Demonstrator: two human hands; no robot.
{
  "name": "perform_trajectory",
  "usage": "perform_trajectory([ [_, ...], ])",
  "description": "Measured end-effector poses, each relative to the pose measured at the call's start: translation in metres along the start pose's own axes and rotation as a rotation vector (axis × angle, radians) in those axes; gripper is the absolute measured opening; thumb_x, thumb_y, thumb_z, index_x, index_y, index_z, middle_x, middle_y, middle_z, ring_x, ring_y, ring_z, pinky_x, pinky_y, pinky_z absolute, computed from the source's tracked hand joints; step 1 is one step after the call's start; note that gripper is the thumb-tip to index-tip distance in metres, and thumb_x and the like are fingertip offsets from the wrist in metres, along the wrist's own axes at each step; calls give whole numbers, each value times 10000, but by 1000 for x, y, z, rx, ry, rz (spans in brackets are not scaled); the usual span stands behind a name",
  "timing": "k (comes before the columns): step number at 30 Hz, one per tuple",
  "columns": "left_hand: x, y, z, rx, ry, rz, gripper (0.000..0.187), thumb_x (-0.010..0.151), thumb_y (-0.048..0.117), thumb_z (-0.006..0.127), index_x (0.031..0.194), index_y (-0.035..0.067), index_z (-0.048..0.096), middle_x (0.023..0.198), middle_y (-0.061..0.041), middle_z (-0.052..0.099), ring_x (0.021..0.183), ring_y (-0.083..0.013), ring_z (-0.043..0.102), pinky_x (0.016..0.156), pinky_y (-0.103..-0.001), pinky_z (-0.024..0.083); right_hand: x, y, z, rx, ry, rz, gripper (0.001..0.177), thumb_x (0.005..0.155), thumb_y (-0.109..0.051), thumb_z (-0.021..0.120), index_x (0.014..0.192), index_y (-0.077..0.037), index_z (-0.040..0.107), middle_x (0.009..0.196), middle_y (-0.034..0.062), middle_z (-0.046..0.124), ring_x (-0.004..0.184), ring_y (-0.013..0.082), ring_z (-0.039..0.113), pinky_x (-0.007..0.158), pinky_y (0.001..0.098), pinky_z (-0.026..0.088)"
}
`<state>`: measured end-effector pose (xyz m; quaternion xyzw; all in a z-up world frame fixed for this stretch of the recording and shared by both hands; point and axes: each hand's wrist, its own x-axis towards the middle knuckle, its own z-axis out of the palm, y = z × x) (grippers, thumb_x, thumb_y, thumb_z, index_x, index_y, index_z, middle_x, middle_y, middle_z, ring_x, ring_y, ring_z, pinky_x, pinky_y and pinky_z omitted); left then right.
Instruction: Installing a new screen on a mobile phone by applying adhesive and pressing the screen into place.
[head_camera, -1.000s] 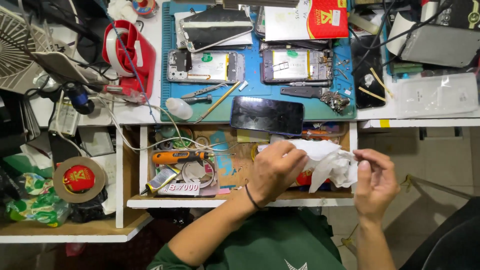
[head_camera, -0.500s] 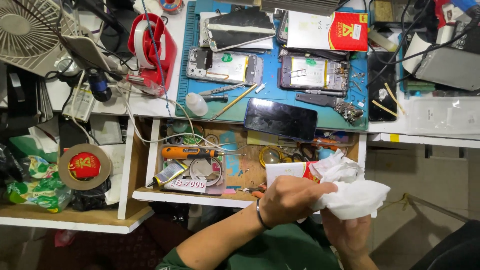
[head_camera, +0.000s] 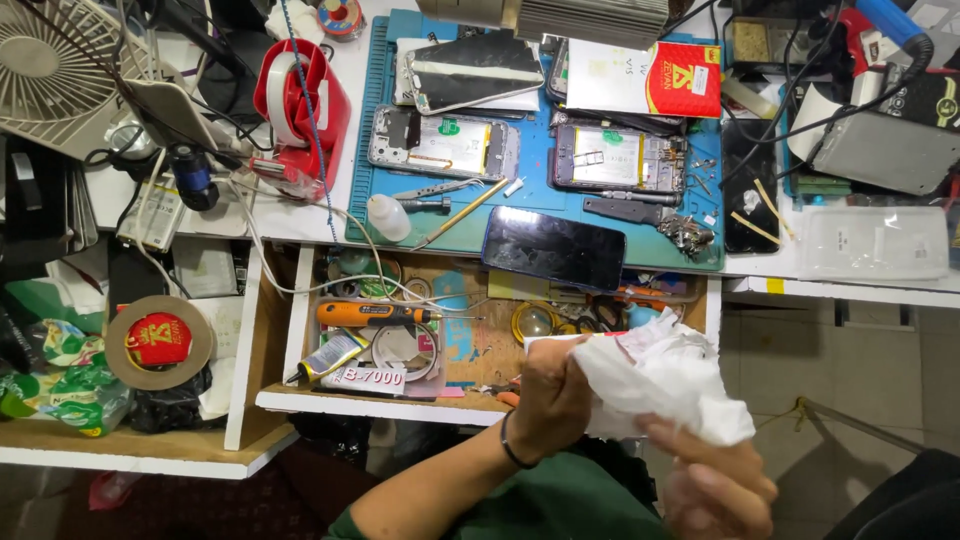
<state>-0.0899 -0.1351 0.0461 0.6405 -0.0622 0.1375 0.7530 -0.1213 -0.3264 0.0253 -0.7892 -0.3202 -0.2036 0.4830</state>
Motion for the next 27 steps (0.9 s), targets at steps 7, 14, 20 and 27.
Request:
perform_trajectory([
  [7,-23,14,22,-8,-504,78,406,1147,342,283,987,8,447,881,-191,506,713,-393,487,675,-474,392,-2,55,23,29,412,-135,191,1088,-287,446,1086,-99,476,1016,92,430,820,266,454,743,418,456],
  [14,-16,-9,16,402,-568,219,295,1003,237,675,1159,37,524,905,-187,625,709,-418,621,586,-510,472,14,46,7,37,159,634,596,1187,-398,231,884,-46,605,821,30,620,706,131,535,618,291,410],
  [20,0,15,-7,477,-251,623,270,1019,177,722,937,-76,678,705,-93,652,550,-183,546,501,-355,446,1,45,23,593,115,851,378,1086,-352,430,1116,4,553,1047,123,621,932,234,574,822,378,450],
  [27,-6,5,-55,823,-301,550,306,1137,236,534,1426,143,572,1435,-186,601,1244,-374,615,1053,-514,591,8,35,63,1313,41,1055,577,964,-279,664,1396,62,490,1317,238,617,1201,363,614,1066,488,492],
])
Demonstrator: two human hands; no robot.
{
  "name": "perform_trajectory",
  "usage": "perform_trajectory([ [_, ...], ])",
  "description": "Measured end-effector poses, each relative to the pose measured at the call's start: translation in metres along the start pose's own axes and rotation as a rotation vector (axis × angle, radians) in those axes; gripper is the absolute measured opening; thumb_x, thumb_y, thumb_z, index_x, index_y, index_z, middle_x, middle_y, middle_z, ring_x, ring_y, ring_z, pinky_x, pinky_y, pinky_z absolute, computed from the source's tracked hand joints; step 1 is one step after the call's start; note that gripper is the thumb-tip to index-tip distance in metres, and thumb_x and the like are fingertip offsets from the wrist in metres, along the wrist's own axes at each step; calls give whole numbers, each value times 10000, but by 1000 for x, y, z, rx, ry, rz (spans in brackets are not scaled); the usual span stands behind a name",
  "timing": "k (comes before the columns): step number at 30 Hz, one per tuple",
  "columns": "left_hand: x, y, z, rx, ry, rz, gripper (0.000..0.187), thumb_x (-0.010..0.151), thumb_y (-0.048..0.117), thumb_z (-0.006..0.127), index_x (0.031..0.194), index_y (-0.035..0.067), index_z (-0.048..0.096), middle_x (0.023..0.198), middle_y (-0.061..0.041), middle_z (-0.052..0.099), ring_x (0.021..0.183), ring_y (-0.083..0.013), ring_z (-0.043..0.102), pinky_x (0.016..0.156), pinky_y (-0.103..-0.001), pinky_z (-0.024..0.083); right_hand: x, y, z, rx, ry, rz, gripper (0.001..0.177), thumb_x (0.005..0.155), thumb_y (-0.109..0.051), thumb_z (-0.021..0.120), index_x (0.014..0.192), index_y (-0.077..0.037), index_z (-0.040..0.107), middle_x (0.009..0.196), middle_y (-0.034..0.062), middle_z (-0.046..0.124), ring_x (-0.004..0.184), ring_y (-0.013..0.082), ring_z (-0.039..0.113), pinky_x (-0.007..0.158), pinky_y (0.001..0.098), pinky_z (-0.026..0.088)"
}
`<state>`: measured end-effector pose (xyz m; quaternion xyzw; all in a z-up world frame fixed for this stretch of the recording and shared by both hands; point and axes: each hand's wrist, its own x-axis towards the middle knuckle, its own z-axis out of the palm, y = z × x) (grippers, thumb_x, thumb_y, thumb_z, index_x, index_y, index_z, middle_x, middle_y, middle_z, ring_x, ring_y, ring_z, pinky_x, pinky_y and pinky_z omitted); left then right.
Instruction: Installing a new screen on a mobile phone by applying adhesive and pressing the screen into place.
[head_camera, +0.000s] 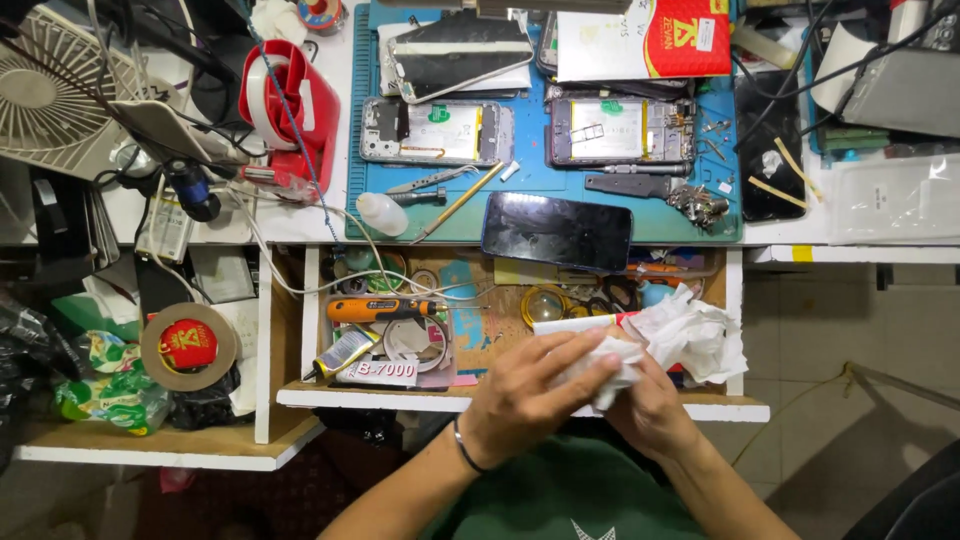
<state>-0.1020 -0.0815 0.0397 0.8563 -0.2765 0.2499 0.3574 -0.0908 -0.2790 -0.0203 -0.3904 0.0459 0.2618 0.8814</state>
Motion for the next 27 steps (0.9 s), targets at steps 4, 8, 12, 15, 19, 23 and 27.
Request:
perform_trajectory([
  [4,-15,-29,-18,-89,-72,-12,328,955,19,778,1247,-45,644,1161,-240,723,924,-342,751,762,-430,645,11,-24,13,75,-229,162,513,960,-200,646,1365,-101,347,1348,214,402,1152,385,510,969,511,404],
  [8,-27,-43,-23,179,-68,-188,114,934,116,714,966,218,752,835,70,734,689,-157,710,538,-239,557,30,-12,-9,-73,94,131,548,924,-397,463,1354,-58,478,1432,273,539,1004,350,670,965,623,521],
  [12,-51,-56,-2,409,-196,-91,103,937,286,711,856,226,687,853,35,607,762,-209,563,639,-360,453,56,17,-20,56,73,299,620,1037,-585,313,1280,-68,553,1287,209,655,1020,313,670,829,539,566],
  [15,-86,-71,5,489,-375,-84,151,840,259,776,857,145,678,807,-34,539,732,-258,549,634,-402,427,54,13,-29,-84,194,155,421,1108,-449,336,1230,-106,548,1184,161,696,1024,256,700,850,415,582],
  [19,-56,-48,-12,349,-440,-295,352,808,171,780,1128,145,634,966,-29,615,750,-246,653,629,-364,503,37,-13,-30,-589,252,-88,185,1044,-87,507,1152,21,612,1003,183,694,903,233,682,789,386,626],
  [23,-19,-33,7,109,-431,-371,929,757,188,861,1566,136,406,1367,-178,587,1005,-351,714,730,-464,633,33,7,-11,-580,201,-24,174,989,-25,584,1090,33,713,774,144,683,738,201,681,691,386,667],
  [27,-52,-56,40,171,-524,-435,225,936,136,633,1131,219,706,914,-11,663,784,-260,727,608,-389,617,33,-5,-5,-665,260,-128,195,911,8,710,1095,-10,773,745,141,749,685,191,736,694,368,658],
])
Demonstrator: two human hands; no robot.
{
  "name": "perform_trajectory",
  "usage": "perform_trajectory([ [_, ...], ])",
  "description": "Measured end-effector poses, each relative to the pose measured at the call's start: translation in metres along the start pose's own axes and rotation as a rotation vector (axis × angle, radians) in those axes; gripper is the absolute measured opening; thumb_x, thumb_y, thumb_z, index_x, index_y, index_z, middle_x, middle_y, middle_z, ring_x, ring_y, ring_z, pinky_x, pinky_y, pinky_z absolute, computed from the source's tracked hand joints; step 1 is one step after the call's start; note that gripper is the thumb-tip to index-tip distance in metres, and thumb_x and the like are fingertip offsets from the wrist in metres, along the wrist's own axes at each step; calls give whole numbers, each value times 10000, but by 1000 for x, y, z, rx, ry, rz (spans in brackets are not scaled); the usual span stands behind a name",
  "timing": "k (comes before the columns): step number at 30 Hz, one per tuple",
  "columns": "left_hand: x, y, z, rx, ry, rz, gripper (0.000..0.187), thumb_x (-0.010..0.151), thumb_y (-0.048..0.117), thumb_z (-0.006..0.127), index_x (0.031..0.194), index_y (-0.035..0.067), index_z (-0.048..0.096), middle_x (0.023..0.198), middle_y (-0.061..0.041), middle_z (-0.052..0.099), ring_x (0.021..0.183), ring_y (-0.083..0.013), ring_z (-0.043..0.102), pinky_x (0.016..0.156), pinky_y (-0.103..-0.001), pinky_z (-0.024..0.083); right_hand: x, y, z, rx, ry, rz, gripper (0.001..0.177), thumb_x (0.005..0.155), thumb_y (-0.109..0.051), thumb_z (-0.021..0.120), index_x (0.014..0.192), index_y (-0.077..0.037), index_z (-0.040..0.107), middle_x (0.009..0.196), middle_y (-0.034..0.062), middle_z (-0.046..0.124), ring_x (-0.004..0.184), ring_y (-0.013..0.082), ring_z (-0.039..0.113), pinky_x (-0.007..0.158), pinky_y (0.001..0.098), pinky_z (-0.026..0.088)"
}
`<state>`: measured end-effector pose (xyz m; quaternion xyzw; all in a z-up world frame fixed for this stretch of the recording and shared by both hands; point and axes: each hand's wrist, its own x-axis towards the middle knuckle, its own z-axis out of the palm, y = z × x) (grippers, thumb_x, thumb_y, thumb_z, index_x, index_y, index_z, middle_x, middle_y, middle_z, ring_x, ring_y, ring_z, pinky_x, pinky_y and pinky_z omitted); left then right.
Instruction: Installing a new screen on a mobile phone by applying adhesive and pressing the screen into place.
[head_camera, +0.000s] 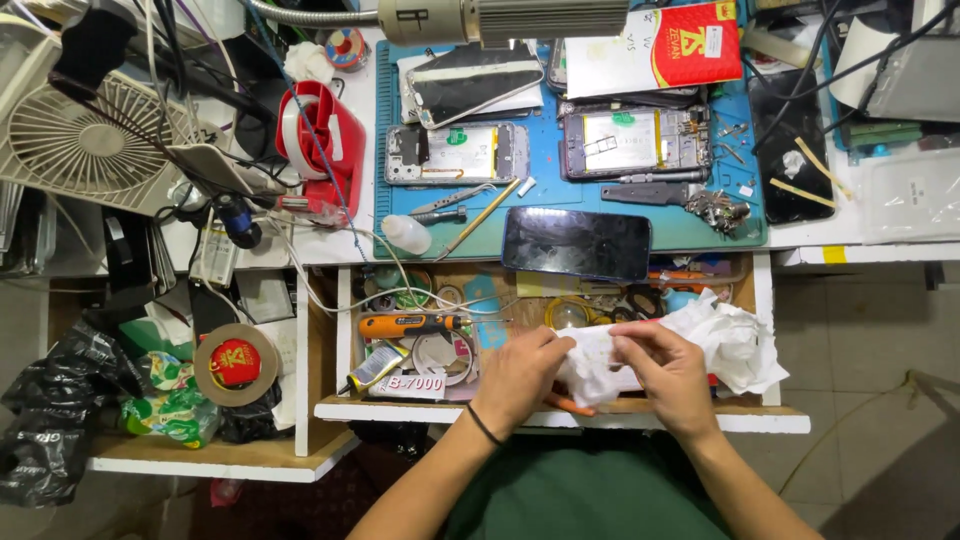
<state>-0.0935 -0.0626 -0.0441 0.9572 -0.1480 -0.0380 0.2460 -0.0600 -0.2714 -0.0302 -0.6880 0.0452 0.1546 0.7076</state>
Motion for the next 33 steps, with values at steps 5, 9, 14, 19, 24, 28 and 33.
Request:
perform_trajectory([
  [5,9,33,-32,-1079,217,-85,523,791,-64,667,1300,44,710,1212,-146,694,982,-248,725,754,-345,628,-5,23,7,167,43,71,444,864,-9,762,1252,-44,548,972,68,562,779,148,620,719,297,588],
  [9,3,62,-13,-1052,432,31,218,977,220,711,1069,24,732,981,-130,733,872,-259,697,770,-374,573,-12,48,17,-64,10,-72,232,777,-87,692,932,-113,520,875,42,556,764,150,541,654,296,453],
  [14,8,56,-29,-590,448,453,322,1026,30,638,744,3,485,656,-98,494,532,-211,498,469,-368,436,-22,41,0,-432,-210,-407,220,798,-81,653,740,-154,454,687,7,465,595,140,447,542,327,393],
  [19,-5,65,-53,-802,277,495,305,988,-34,649,738,22,484,667,-95,526,552,-223,511,499,-370,442,-32,20,-16,-760,-409,-715,353,816,-75,619,568,-192,396,517,-25,384,443,131,362,442,355,339],
  [24,-18,43,-36,-874,266,503,446,1038,28,627,665,80,388,593,-25,402,483,-167,363,447,-345,357,-19,-25,-22,-848,-855,-931,235,985,-41,475,797,-178,509,798,-21,570,636,190,525,701,393,454],
  [28,-16,9,-45,-411,312,264,358,981,260,496,682,71,555,589,-37,529,465,-151,506,407,-316,391,6,-30,-28,-356,-660,-336,246,991,-179,507,970,-60,721,880,79,760,752,211,738,659,336,601],
  [33,-6,-8,-38,29,44,5,562,1044,400,303,967,27,716,809,-88,715,588,-220,668,409,-370,470,34,-8,0,203,-174,235,786,1083,-541,306,454,-73,370,634,210,668,527,349,645,555,414,506],
])
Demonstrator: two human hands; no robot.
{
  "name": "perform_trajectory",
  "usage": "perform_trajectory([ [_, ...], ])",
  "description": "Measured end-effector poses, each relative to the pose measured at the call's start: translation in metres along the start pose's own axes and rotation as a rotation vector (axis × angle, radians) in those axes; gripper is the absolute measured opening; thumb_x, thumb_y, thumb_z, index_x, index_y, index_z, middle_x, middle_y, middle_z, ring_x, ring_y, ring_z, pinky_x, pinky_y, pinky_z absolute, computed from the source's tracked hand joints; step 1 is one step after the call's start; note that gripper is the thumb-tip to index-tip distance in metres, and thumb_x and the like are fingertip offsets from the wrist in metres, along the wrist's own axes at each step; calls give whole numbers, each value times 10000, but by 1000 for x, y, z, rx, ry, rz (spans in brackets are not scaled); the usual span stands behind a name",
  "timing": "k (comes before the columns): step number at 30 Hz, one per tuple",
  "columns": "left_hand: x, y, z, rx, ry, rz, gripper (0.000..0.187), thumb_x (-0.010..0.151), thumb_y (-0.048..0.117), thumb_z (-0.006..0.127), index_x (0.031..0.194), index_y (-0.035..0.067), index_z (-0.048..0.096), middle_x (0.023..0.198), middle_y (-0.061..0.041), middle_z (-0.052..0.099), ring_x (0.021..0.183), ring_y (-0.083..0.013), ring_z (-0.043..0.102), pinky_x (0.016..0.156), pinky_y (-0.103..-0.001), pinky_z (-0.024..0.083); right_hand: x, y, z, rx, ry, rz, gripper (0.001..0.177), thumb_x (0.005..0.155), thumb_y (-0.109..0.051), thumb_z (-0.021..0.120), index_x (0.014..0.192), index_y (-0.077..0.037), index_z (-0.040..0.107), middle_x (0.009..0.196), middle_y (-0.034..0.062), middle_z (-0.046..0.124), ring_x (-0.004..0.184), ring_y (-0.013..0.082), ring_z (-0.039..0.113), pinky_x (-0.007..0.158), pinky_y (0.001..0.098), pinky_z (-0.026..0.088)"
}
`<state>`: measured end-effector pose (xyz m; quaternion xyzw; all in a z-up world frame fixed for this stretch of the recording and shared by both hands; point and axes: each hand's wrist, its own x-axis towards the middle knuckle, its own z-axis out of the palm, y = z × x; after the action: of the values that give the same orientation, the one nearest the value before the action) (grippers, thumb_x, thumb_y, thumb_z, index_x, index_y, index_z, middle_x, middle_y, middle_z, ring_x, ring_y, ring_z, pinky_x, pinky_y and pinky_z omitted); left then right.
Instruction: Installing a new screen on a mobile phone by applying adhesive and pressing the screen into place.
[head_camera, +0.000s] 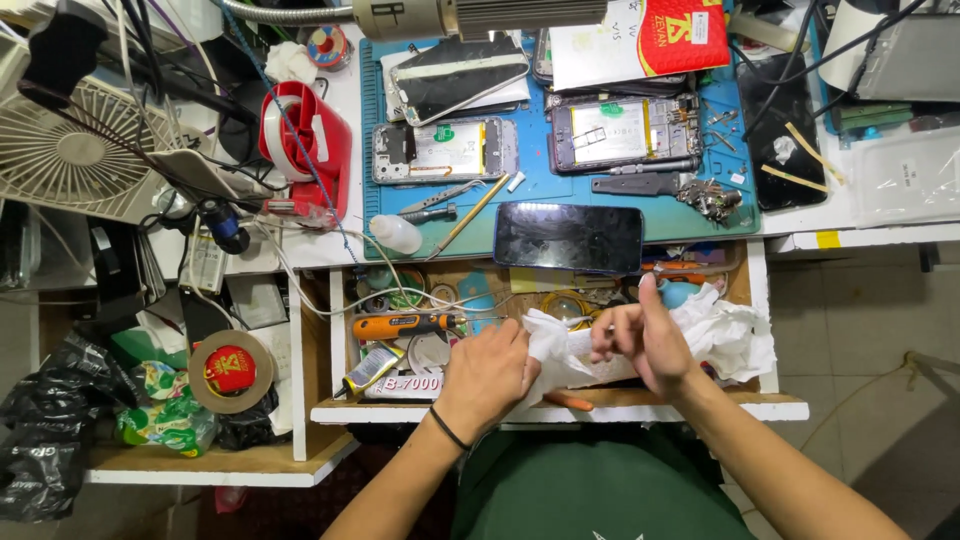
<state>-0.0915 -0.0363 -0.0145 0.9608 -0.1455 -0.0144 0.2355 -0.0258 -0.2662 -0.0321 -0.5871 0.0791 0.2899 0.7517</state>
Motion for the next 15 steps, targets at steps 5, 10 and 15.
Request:
perform_trajectory([
  [5,0,10,-22,148,-159,-75,550,881,1,624,1424,-1,540,1204,-201,712,841,-339,762,648,-433,628,27,20,31,464,-38,205,431,1049,-500,516,1212,-102,496,1121,143,615,953,343,704,724,358,570],
  [10,-15,12,-25,222,-72,-71,305,957,190,639,1261,154,643,1100,-76,694,692,-341,693,492,-463,546,46,8,66,655,215,185,335,934,-299,734,885,-156,435,1021,95,653,1075,383,731,747,381,600],
  [15,-24,13,-52,284,-103,-144,346,980,389,631,1304,267,646,817,40,724,492,-307,649,345,-467,466,52,-15,98,666,458,209,437,843,-226,769,1047,-114,400,1102,219,715,1006,363,734,830,416,620],
])
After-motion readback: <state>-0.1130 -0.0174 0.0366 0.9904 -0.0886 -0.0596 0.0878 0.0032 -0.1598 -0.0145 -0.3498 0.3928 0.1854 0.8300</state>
